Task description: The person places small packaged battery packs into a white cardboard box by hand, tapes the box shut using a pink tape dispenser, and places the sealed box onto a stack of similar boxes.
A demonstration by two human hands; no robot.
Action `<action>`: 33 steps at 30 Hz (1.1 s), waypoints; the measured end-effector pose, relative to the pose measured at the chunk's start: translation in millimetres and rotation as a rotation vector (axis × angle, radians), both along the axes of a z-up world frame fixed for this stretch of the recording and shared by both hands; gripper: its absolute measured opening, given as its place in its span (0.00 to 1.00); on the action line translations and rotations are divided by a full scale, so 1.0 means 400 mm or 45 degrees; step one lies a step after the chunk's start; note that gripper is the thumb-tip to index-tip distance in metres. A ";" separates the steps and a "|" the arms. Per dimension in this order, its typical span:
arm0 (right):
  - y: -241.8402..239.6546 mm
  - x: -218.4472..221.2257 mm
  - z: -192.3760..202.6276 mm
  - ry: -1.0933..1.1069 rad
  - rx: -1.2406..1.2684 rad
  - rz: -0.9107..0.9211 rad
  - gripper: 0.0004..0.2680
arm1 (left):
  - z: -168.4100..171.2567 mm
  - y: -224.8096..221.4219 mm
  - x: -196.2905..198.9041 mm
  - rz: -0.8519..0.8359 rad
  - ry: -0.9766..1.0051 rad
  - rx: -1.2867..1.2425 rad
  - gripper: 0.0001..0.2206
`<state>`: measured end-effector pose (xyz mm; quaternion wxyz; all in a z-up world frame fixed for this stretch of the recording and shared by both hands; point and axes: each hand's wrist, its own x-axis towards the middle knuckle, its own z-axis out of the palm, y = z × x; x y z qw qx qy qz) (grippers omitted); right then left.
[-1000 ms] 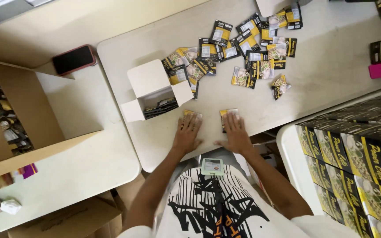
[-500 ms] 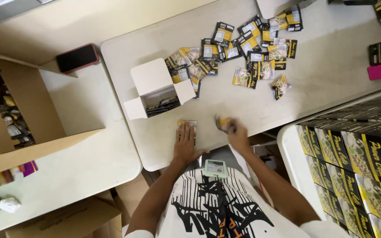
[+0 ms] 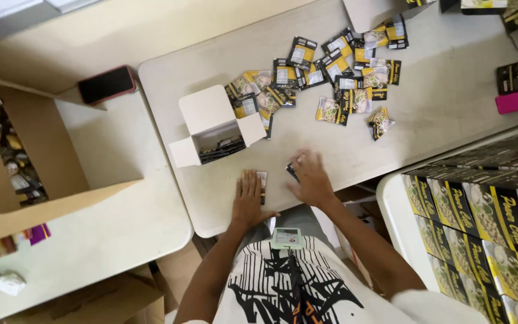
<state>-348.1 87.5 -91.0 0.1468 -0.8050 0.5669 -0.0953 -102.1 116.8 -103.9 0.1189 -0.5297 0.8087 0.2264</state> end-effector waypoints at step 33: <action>-0.409 0.366 0.104 -0.004 0.415 0.591 0.20 | 0.097 -0.306 0.281 0.432 0.422 -0.445 0.18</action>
